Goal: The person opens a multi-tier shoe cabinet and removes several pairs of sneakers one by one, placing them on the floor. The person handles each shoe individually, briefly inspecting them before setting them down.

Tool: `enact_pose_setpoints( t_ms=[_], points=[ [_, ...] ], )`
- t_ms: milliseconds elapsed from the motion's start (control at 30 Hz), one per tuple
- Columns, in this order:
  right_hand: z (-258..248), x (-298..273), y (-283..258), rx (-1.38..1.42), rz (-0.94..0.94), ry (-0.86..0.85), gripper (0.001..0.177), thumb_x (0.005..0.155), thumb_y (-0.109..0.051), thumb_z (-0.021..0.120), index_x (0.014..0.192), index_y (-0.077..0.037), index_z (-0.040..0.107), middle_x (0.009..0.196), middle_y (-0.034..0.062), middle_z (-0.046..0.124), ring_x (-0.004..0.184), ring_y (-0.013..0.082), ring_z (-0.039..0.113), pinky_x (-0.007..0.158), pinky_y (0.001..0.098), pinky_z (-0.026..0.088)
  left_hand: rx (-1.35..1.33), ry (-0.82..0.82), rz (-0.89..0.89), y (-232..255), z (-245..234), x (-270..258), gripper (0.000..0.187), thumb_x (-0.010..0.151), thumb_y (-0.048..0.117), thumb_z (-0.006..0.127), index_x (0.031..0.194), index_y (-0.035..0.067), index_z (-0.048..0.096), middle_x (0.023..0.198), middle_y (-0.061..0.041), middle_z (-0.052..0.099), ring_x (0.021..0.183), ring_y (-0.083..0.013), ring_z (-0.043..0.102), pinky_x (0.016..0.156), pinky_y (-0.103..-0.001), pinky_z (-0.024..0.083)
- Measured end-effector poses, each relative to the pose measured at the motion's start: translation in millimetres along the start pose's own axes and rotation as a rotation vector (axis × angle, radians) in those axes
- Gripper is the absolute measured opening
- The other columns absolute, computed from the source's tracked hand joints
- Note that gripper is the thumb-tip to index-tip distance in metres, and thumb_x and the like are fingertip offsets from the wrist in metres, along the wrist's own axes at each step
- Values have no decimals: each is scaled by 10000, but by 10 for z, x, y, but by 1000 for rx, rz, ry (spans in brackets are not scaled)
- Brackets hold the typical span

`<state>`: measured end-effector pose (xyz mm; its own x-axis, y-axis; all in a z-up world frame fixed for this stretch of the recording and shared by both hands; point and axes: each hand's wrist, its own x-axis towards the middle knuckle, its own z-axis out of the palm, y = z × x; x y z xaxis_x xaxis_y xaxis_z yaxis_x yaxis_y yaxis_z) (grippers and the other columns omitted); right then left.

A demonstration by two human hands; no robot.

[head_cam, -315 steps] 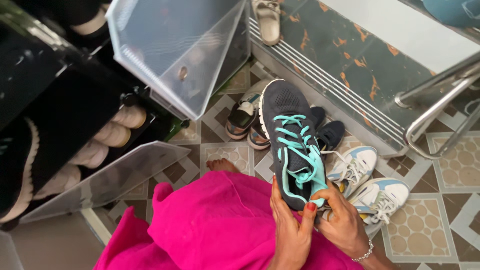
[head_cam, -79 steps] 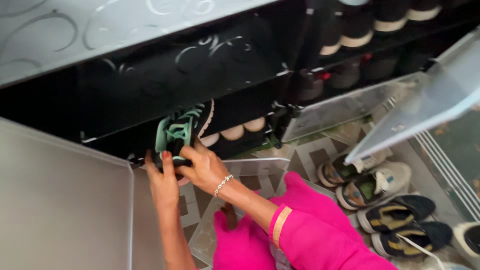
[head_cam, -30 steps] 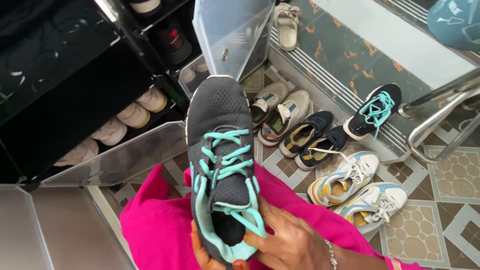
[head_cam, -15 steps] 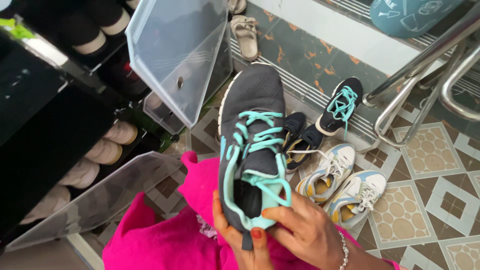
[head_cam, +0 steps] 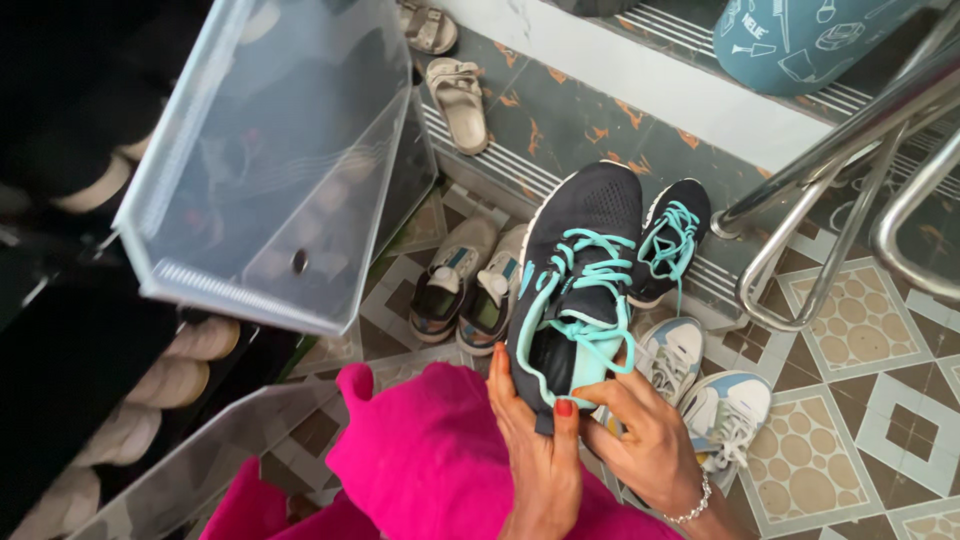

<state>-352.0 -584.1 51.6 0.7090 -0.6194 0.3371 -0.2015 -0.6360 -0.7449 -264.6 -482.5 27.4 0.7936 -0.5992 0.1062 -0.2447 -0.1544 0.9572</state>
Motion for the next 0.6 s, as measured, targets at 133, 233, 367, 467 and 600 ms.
enact_pose_setpoints(
  t_ms=[133,233,367,467,600],
  points=[
    [-6,203,447,-47,110,-5,253,735,-78,787,969,-113,698,937,72,678,806,313,694,685,403,543,41,-100,-31,-142,341,351,811,1044,406,490,1590,-65,120,1675,-272,181,1562,-426,162,1238,-510,139],
    [26,356,780,-69,202,6,234,737,-85,783,954,-104,698,918,94,662,782,326,686,665,411,534,33,-148,-74,-275,615,624,794,1044,401,483,1583,-68,137,1668,-269,197,1562,-413,168,1238,-496,141],
    [72,563,1230,-92,242,29,222,752,-96,781,951,-84,683,936,120,648,805,361,677,675,423,532,14,-187,-185,-454,991,959,803,1031,402,485,1579,-65,130,1661,-275,173,1551,-410,160,1227,-475,140],
    [93,727,1536,-108,141,84,242,748,-88,764,971,-71,671,1021,146,656,895,405,668,713,437,534,23,-183,-221,-572,1258,1180,797,1013,394,497,1576,-50,149,1659,-264,196,1546,-408,178,1226,-467,145],
    [111,865,1794,-24,296,55,200,754,-79,744,931,-66,651,1024,123,666,849,362,698,691,421,543,26,-192,-268,-736,1551,1415,799,987,376,516,1574,-36,164,1650,-256,216,1529,-411,202,1229,-468,151]
  ],
)
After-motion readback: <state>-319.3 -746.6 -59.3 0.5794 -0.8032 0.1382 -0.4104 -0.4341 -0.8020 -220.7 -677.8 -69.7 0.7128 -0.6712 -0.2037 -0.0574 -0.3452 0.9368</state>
